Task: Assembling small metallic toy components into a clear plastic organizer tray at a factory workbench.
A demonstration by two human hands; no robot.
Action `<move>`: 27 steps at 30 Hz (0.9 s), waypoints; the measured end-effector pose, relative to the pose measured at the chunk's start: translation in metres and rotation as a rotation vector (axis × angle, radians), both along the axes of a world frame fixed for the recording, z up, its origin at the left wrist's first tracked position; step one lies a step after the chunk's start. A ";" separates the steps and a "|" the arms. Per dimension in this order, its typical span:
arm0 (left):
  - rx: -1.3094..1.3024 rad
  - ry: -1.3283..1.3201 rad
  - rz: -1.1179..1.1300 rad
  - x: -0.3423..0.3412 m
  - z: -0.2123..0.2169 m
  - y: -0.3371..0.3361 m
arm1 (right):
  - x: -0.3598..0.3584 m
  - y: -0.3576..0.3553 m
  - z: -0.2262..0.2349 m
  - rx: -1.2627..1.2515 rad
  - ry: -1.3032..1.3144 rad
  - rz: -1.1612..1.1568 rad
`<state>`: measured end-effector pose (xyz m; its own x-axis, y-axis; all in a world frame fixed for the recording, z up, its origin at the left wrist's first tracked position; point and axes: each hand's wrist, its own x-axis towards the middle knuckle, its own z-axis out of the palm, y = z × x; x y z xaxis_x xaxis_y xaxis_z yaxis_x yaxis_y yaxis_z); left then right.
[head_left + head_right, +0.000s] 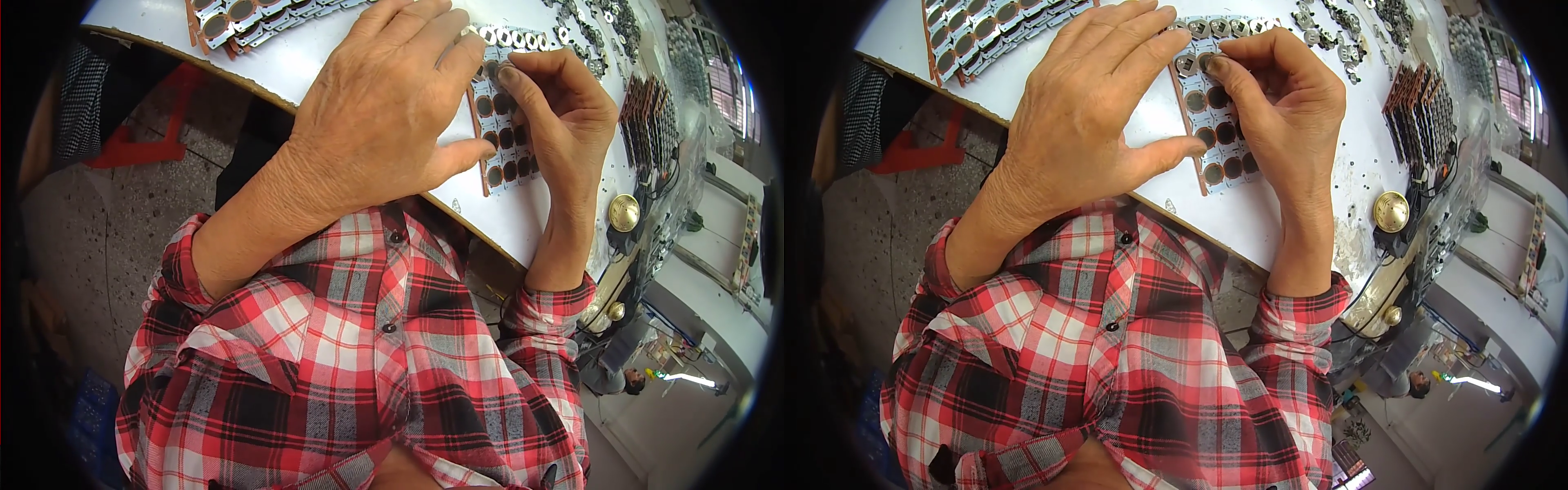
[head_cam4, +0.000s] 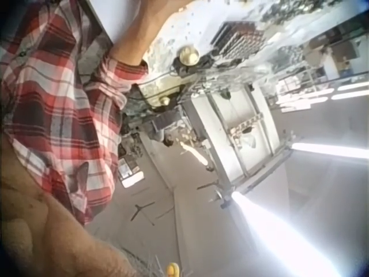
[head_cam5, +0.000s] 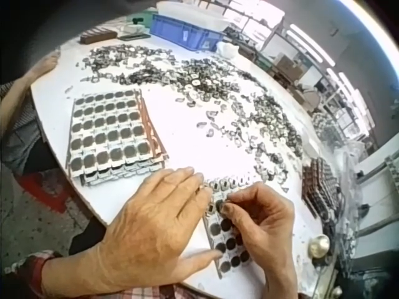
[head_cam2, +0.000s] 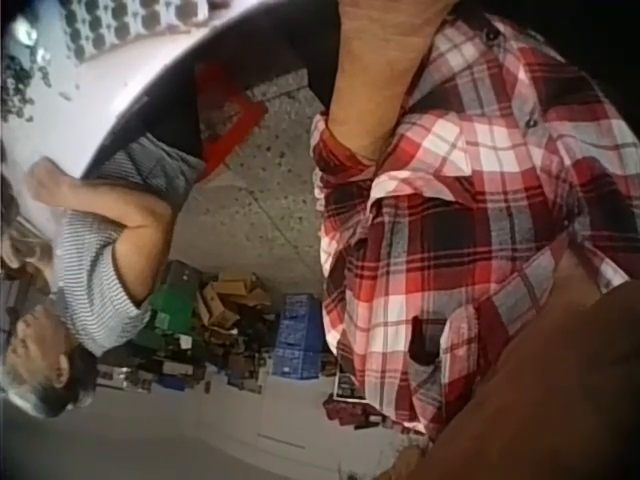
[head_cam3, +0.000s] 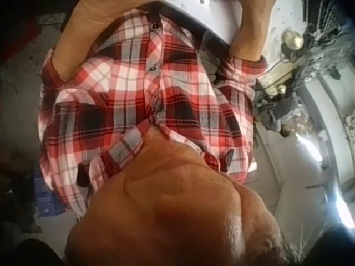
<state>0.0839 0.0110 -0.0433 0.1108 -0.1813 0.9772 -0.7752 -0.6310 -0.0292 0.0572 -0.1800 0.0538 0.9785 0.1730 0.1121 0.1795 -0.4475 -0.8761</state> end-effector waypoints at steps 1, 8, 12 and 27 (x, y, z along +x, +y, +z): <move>-0.001 0.000 -0.001 -0.001 0.000 0.000 | 0.000 0.000 -0.001 0.000 0.000 -0.001; -0.007 -0.006 0.001 0.000 0.001 -0.004 | 0.003 -0.002 -0.006 -0.020 -0.043 0.042; -0.008 -0.010 0.007 0.005 0.004 -0.012 | 0.003 -0.005 -0.009 -0.090 -0.090 0.060; -0.068 -0.068 -0.085 0.003 0.005 -0.013 | 0.007 -0.033 0.003 -0.021 -0.145 -0.035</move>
